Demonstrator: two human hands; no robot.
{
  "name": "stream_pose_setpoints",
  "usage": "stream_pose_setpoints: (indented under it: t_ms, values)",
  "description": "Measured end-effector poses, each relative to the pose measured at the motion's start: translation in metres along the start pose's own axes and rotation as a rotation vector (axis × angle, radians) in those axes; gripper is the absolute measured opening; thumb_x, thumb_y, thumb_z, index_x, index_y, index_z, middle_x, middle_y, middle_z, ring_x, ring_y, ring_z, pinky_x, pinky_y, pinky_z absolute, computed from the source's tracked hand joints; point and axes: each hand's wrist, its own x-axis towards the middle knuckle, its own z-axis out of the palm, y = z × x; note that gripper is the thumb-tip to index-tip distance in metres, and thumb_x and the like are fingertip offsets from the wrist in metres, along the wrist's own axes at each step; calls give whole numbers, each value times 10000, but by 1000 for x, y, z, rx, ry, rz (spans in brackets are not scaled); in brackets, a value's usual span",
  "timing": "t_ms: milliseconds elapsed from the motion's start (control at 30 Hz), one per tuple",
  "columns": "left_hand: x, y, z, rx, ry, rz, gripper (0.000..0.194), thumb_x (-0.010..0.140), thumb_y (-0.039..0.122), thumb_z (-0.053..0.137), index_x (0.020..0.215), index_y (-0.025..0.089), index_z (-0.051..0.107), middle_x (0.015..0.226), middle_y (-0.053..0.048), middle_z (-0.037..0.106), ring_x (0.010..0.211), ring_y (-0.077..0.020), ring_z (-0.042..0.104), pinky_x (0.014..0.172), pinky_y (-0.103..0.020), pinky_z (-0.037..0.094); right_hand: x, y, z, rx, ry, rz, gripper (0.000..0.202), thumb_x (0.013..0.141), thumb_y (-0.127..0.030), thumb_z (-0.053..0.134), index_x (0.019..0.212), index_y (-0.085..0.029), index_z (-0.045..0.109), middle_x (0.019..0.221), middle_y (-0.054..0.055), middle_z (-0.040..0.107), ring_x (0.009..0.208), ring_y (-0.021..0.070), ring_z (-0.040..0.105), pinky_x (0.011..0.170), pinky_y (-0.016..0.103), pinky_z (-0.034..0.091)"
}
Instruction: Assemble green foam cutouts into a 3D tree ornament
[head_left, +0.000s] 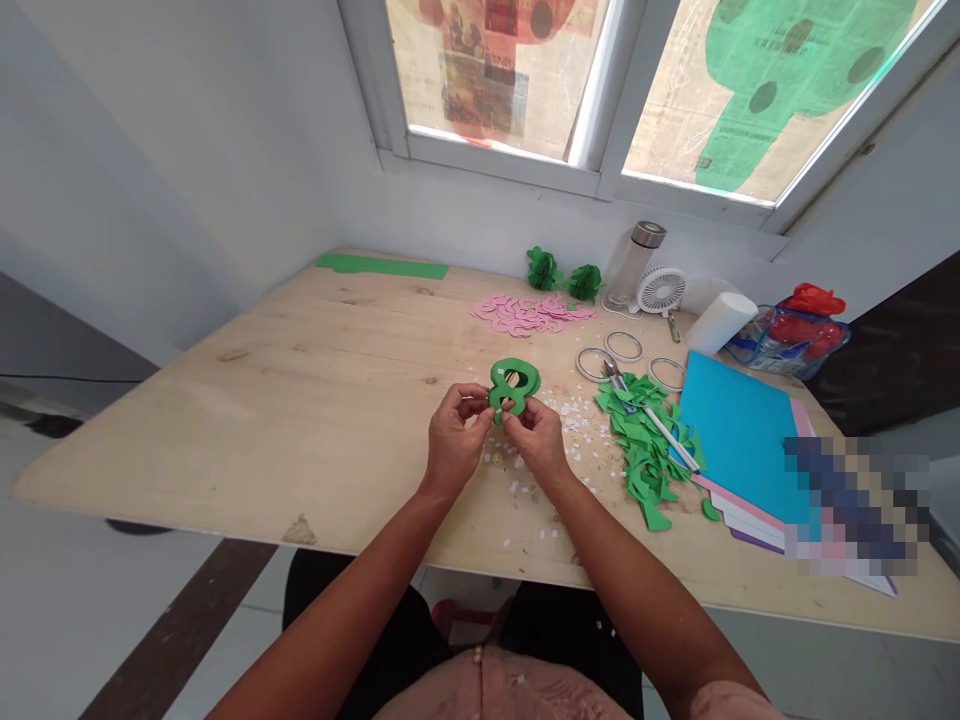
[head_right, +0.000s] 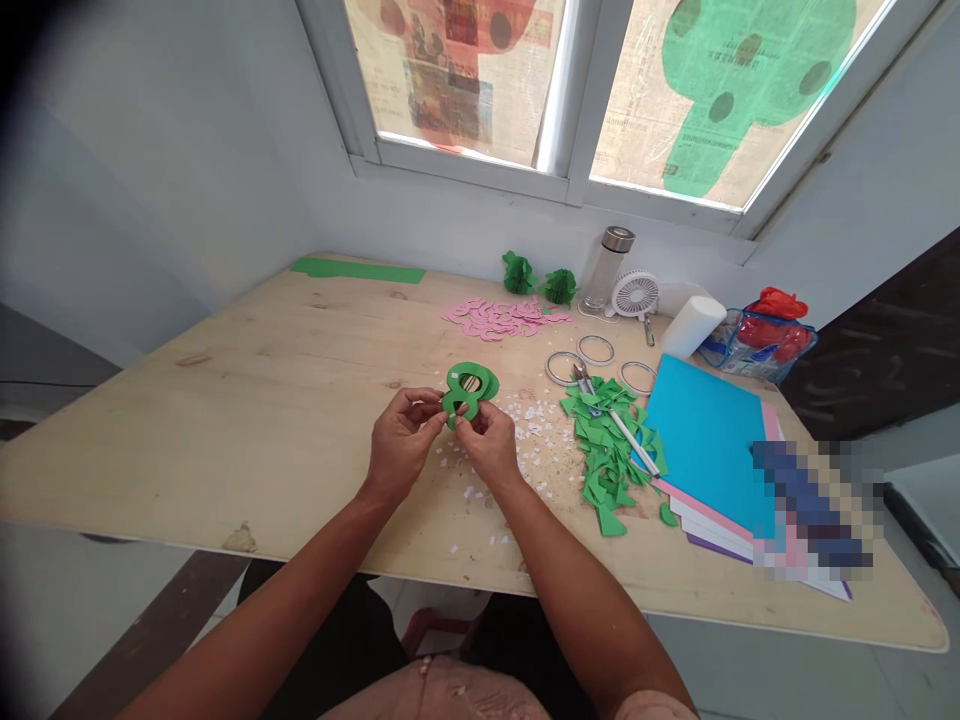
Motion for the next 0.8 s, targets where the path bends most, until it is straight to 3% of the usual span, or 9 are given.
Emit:
stream_pose_setpoints:
  t_ms: [300, 567, 800]
  values:
    - [-1, -3, 1, 5, 24, -4, 192, 702, 261, 652, 841, 194, 539, 837, -26, 605, 813, -181, 645, 776, -334, 522, 0, -2, 2, 92, 23, 47, 180, 630, -322, 628, 707, -171, 569, 572, -49, 534, 497, 79, 423, 471, 201, 319]
    - [-1, -4, -1, 124, 16, 102, 77, 729, 262, 619, 757, 191, 621, 869, -28, 574, 838, -163, 610, 787, -311, 526, -2, -12, 3, 230, 21, 107, 212, 580, -323, 663, 701, -176, 571, 545, -66, 532, 472, 74, 413, 471, 207, 311]
    - [-2, 3, -3, 253, -18, 134, 119, 763, 266, 603, 832, 199, 675, 887, -39, 616, 840, -172, 624, 775, -314, 525, -3, -14, 3, 279, 19, 107, 196, 586, -292, 675, 706, -167, 583, 527, -75, 518, 473, 71, 420, 478, 205, 321]
